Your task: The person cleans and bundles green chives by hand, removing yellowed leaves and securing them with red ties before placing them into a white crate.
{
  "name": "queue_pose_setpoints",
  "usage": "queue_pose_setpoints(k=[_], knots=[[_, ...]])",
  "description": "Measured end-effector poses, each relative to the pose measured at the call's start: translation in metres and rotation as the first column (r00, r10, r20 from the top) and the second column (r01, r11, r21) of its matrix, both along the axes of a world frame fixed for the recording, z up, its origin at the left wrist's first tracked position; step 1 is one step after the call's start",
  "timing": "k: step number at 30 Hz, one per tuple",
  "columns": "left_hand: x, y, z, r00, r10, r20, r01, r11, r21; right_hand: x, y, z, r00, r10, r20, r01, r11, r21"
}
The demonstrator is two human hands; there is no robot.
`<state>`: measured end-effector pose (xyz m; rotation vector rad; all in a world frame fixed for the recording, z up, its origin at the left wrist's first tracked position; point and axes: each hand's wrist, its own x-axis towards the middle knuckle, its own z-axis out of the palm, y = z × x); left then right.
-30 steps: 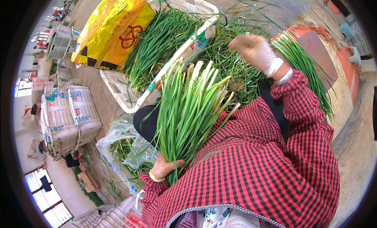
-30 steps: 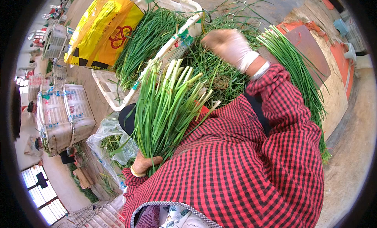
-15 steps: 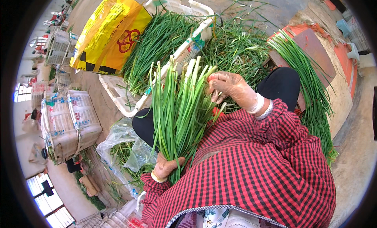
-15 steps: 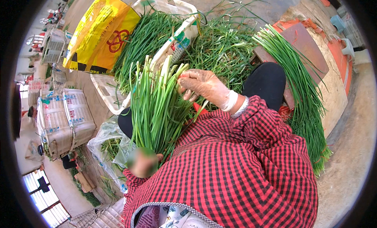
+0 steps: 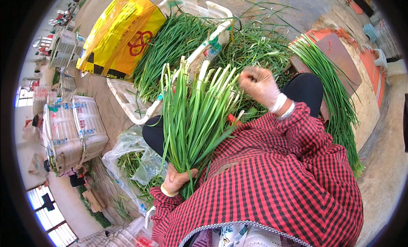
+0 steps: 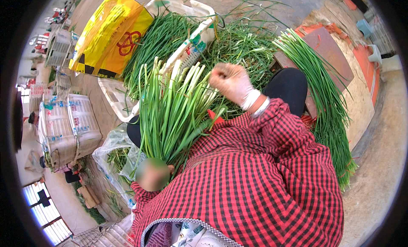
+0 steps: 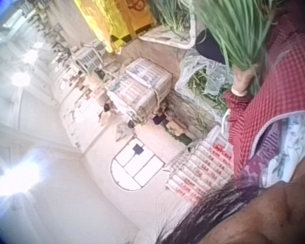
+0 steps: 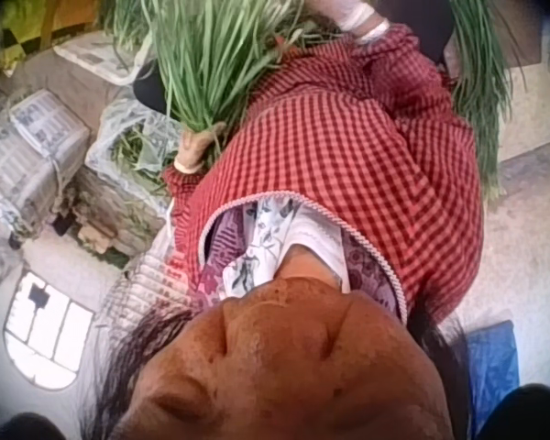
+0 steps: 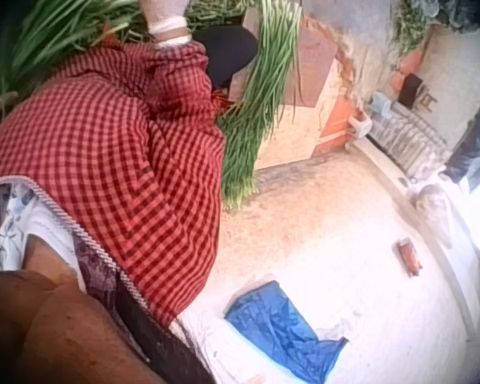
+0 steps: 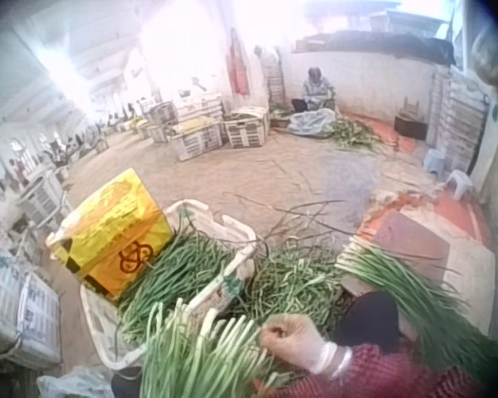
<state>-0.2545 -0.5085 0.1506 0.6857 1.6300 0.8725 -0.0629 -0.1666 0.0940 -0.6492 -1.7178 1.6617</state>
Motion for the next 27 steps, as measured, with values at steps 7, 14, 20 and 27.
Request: queue_pose_setpoints(k=[7, 14, 20, 27], knots=[[-0.003, -0.009, 0.003, 0.998, 0.019, -0.052, -0.028, 0.983, -0.183, 0.049, 0.084, -0.019, 0.759, -0.391, 0.521, 0.029, 0.819, 0.574], [-0.01, -0.026, -0.017, 0.726, -0.305, -0.616, 0.482, 0.865, 0.139, -0.005, 0.028, 0.052, 0.795, 0.392, 0.462, -0.572, 0.737, 0.36], [-0.002, -0.014, -0.002, 0.917, -0.214, -0.336, 0.251, 0.965, 0.07, -0.002, 0.023, 0.034, 0.88, 0.307, 0.363, -0.473, 0.637, 0.608], [0.0, -0.016, -0.008, 0.988, -0.102, -0.12, 0.101, 0.995, -0.009, 0.023, 0.054, 0.01, 0.776, -0.219, 0.591, -0.365, 0.608, 0.705]])
